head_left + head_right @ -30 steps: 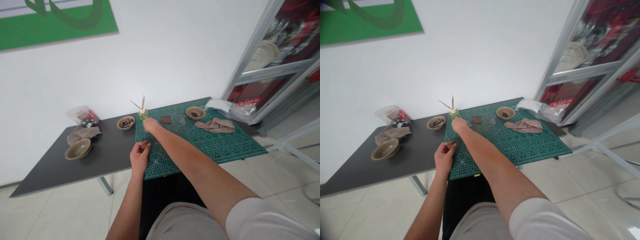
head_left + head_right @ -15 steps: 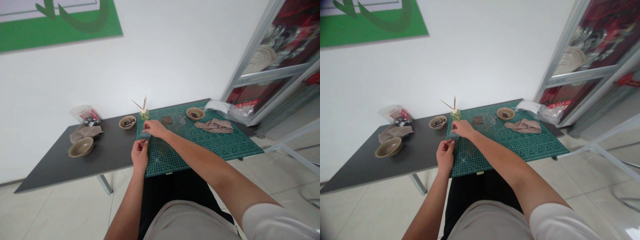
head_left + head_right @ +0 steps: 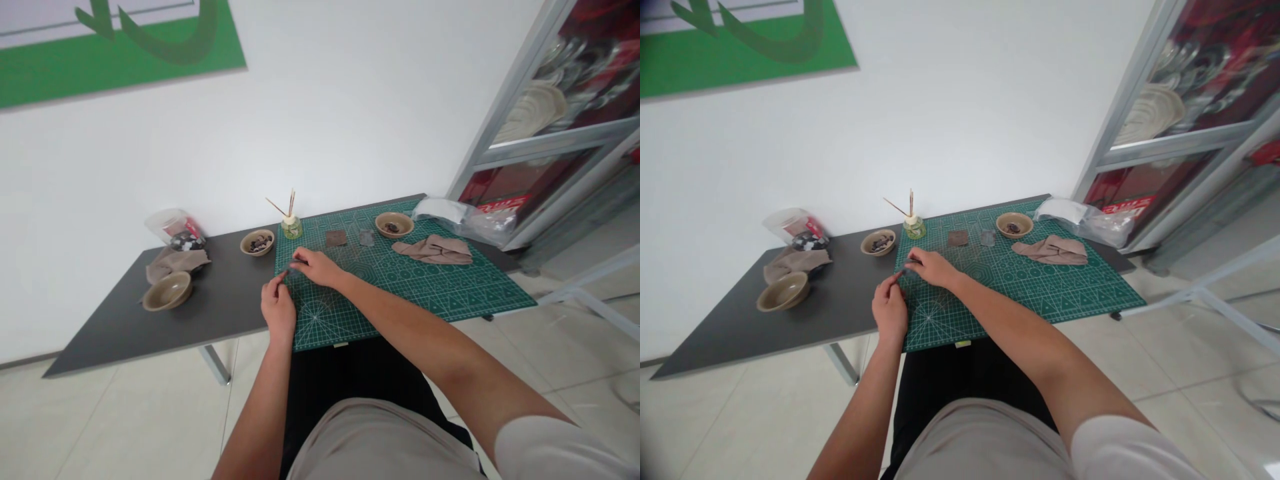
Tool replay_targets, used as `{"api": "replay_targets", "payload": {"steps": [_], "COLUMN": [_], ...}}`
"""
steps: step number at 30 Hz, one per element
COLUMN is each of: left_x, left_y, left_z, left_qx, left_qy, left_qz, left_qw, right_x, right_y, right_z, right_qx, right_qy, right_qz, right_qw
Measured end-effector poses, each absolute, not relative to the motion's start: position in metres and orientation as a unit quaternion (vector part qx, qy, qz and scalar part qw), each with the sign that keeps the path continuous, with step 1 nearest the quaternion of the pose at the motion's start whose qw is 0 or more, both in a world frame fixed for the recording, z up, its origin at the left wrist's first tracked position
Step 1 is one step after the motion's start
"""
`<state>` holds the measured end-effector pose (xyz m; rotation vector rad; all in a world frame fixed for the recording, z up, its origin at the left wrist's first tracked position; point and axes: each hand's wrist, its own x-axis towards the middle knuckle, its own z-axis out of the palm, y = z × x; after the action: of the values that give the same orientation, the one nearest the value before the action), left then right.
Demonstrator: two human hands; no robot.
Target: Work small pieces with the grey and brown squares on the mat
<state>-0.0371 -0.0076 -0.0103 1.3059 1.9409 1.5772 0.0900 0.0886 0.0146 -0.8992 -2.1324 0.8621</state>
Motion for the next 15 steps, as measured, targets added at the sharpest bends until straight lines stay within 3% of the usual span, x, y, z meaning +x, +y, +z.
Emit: {"api": "replay_targets", "payload": {"steps": [8,13,15], "left_x": [-0.04,-0.042,-0.043], "left_y": [-0.001,-0.004,-0.004], "left_z": [-0.006,-0.016,-0.021], "left_qx": [0.482,0.454,0.42], "left_qy": [0.701,0.686,0.678], "left_qz": [0.503,0.551,0.585], "left_qw": [0.156,0.141,0.144], "right_x": [0.103,0.116,0.122], "right_y": [0.078,0.075,0.071], "right_z": [0.012,0.009,0.005], "right_qx": [-0.29,-0.308,-0.348], "right_qy": [-0.813,-0.853,-0.873], "right_qz": [0.364,0.245,0.177], "right_qw": [0.349,0.343,0.292]}}
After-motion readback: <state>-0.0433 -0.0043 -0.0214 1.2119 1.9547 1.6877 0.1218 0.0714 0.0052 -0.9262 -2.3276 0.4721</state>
